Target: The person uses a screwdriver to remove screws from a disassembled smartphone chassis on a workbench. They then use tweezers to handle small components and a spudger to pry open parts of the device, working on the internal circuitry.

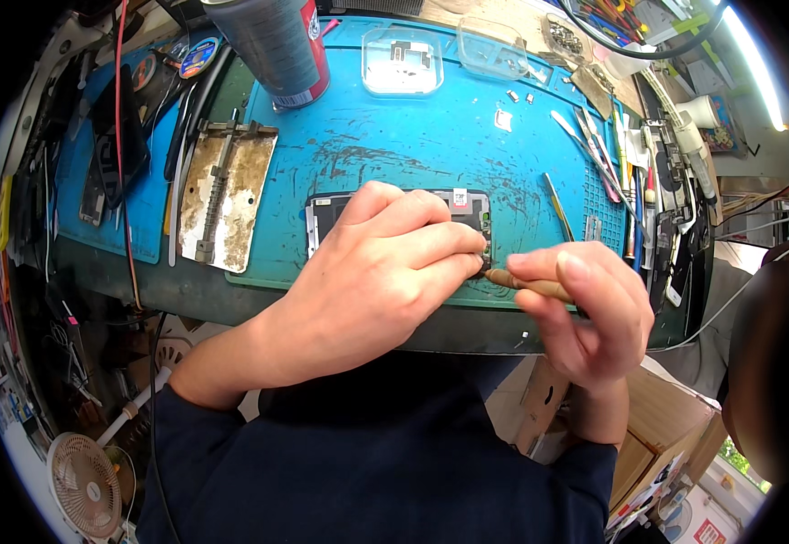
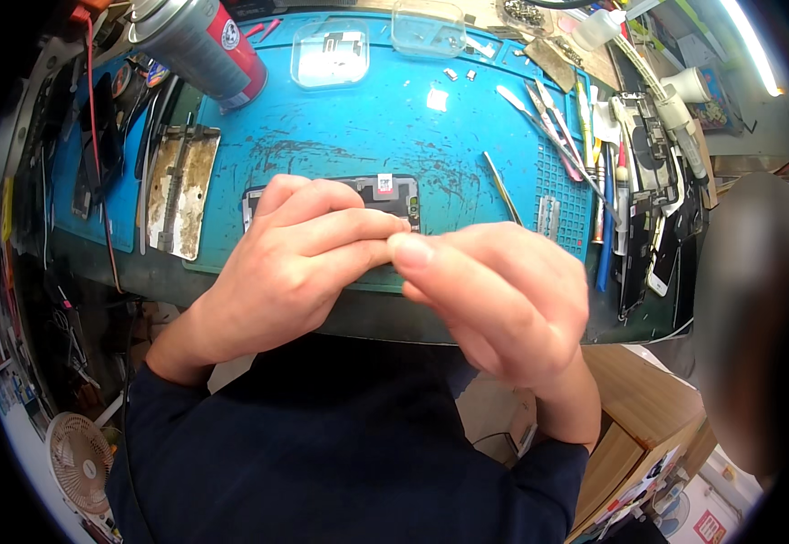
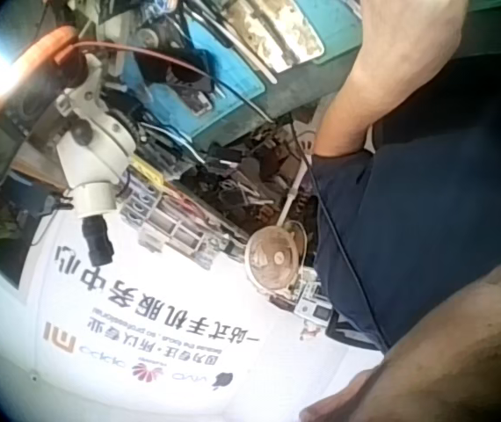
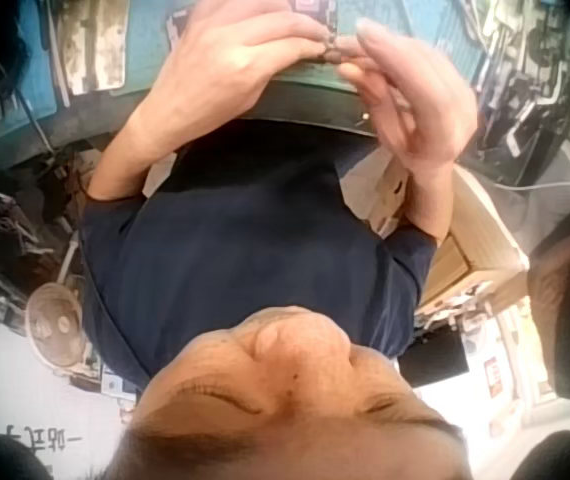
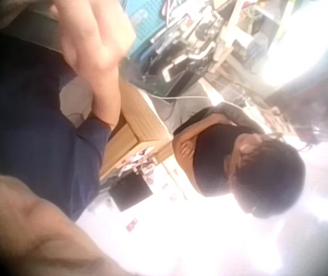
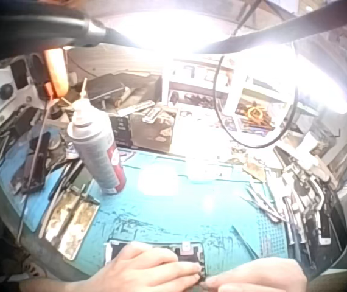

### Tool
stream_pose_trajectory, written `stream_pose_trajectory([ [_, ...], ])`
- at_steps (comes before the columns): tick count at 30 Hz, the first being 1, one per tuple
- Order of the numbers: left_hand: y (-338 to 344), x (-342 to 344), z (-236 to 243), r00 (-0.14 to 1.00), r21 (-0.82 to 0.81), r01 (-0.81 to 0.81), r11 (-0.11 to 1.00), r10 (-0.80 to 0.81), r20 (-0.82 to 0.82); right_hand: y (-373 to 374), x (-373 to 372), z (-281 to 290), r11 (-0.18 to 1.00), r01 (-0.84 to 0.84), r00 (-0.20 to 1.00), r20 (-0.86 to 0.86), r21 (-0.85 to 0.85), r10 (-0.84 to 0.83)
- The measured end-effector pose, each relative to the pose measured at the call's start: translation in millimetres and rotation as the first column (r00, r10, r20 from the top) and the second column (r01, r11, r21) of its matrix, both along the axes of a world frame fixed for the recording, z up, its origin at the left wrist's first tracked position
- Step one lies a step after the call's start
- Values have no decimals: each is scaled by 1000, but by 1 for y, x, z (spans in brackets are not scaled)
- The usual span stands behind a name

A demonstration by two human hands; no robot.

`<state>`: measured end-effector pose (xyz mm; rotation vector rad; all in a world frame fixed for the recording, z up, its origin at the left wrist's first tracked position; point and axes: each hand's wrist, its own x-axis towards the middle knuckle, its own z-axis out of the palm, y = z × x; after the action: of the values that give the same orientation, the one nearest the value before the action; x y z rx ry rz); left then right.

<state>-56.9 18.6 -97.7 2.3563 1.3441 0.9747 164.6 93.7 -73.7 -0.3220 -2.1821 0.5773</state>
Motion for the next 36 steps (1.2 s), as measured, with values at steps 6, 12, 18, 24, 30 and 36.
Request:
stream_pose_trajectory([
  [6,0,1,-3,1000,17,-8,1000,8,3,-7,-1,0,996,16,1000,-26,-86,-18],
  [12,0,0,-2,1000,7,1,1000,-1,11,-16,-5,-7,987,88,994,-50,-133,-95],
  [18,0,1,-1,1000,17,-5,1000,5,-12,-10,0,4,993,118,992,41,8,-118],
  [24,-1,1,-2,1000,23,-9,1000,9,-10,-17,8,13,991,116,978,180,-73,-101],
  [30,-1,2,-2,1000,28,-15,999,15,-6,-11,3,6,995,88,992,98,-42,-84],
  [36,-2,1,-1,999,18,-5,1000,6,-48,-10,1,4,996,92,994,59,-18,-91],
])
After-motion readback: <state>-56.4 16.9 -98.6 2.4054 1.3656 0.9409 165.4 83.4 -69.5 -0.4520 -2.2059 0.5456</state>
